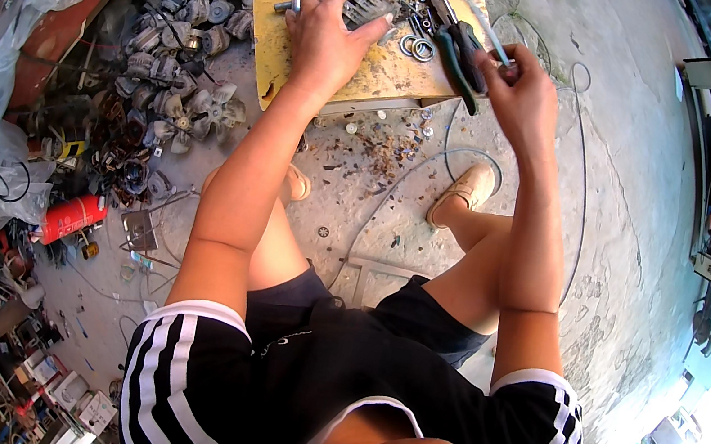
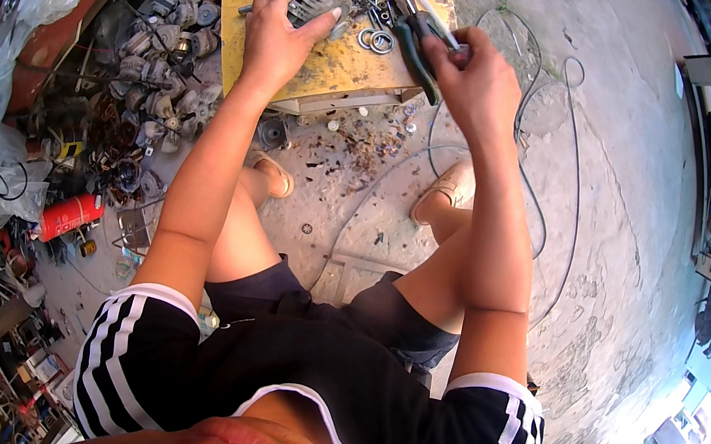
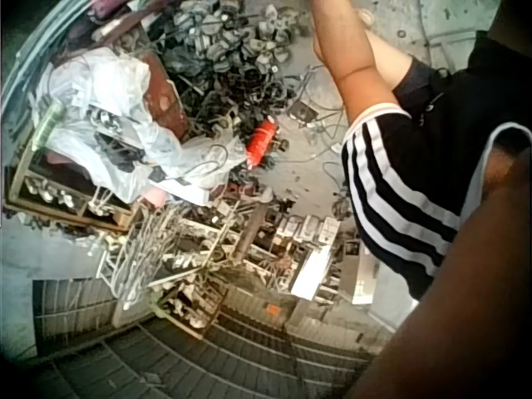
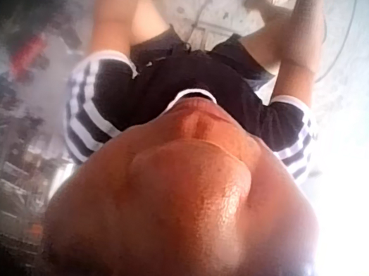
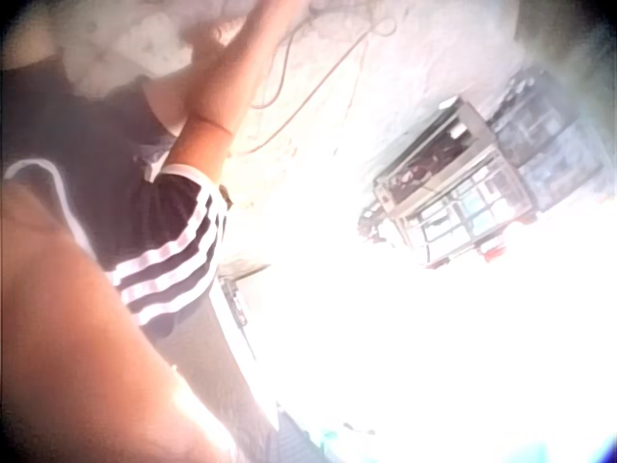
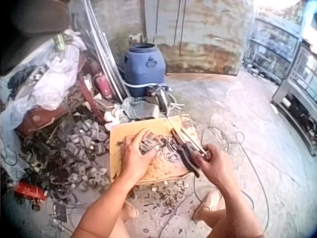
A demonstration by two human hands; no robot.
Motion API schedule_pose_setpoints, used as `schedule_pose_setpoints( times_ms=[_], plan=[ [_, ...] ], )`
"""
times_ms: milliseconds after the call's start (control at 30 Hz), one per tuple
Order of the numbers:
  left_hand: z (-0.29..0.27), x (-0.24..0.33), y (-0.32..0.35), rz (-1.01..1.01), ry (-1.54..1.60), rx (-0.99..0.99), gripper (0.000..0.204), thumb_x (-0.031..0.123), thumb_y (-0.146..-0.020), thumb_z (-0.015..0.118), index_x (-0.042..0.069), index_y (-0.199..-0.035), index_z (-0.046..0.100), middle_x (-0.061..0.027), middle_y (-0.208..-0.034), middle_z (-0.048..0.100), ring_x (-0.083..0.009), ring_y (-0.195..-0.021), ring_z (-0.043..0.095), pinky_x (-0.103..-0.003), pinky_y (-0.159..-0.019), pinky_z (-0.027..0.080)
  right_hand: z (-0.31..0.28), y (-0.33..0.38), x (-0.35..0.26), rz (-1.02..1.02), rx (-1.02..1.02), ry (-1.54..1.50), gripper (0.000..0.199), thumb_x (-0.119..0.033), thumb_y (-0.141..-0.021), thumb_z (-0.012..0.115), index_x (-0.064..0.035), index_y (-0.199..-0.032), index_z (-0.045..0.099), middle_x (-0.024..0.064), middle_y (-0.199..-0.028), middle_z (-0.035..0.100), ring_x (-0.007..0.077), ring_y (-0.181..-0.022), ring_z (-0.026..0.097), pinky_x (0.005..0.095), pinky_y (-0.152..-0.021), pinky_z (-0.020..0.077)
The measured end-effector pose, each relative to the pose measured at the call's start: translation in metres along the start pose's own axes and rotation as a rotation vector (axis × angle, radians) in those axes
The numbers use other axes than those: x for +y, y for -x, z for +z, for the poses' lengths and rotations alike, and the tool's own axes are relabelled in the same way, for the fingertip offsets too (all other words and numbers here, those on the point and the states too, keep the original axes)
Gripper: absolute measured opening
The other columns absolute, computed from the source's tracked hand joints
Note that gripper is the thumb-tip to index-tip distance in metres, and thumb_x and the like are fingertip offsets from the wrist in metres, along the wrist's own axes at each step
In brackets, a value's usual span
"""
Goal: The person disassembles an alternator using a screwdriver and pliers. They unscrew fasteners from the casing, pull the metal housing apart by hand, and remove the internal copper-wound rotor and stator components.
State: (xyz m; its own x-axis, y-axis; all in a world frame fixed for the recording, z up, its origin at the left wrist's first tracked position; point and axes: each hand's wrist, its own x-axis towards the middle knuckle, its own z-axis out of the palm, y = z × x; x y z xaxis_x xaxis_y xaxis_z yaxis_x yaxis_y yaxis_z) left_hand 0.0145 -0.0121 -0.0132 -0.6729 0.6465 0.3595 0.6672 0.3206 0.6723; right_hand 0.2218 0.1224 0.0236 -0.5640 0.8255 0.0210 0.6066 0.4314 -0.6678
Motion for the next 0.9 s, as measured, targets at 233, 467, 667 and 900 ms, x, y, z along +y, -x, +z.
schedule_pose_setpoints(
  times_ms=[233,467,667,900],
  plan=[
    [0.007,0.009,0.003,0.072,0.005,0.023,0.062,0.036,-0.074,0.083,0.023,-0.13,0.06,-0.0099,-0.116,0.058,-0.0294,-0.116,0.055,-0.062,-0.112,0.022,0.024,-0.006,-0.024,0.044,-0.108,-0.716,0.028,-0.027,-0.096,0.068,-0.0027,-0.107,0.073,-0.006,-0.066,0.059,0.0021,-0.059,0.045,0.0216,-0.053,0.0361],
    [0.013,0.011,0.005,0.11,-0.048,0.05,0.061,0.037,-0.072,0.083,0.024,-0.128,0.061,-0.0062,-0.113,0.058,-0.0272,-0.112,0.057,-0.067,-0.111,0.018,0.061,-0.018,-0.047,-0.097,0.076,-0.322,0.027,-0.028,-0.089,0.072,-0.0036,-0.102,0.074,0.0083,-0.066,0.065,0.0175,-0.058,0.061,0.0322,-0.06,0.0497],
    [0.015,0.005,0.004,0.135,-0.06,0.07,0.061,0.037,-0.072,0.084,0.023,-0.127,0.062,-0.0063,-0.111,0.058,-0.0278,-0.11,0.058,-0.067,-0.111,0.019,0.068,-0.027,-0.046,-0.153,0.149,-0.282,0.027,-0.028,-0.082,0.077,-0.0053,-0.097,0.075,0.0111,-0.074,0.068,0.0252,-0.063,0.066,0.037,-0.062,0.0518],
    [0.013,0.005,0.002,0.093,-0.042,0.046,0.061,0.037,-0.073,0.083,0.023,-0.128,0.061,-0.008,-0.112,0.058,-0.0288,-0.111,0.058,-0.068,-0.111,0.017,0.062,-0.027,-0.051,-0.045,0.065,-0.327,0.026,-0.028,-0.082,0.078,-0.006,-0.096,0.075,0.0077,-0.066,0.066,0.0195,-0.057,0.063,0.0328,-0.058,0.0493]
  ],
)
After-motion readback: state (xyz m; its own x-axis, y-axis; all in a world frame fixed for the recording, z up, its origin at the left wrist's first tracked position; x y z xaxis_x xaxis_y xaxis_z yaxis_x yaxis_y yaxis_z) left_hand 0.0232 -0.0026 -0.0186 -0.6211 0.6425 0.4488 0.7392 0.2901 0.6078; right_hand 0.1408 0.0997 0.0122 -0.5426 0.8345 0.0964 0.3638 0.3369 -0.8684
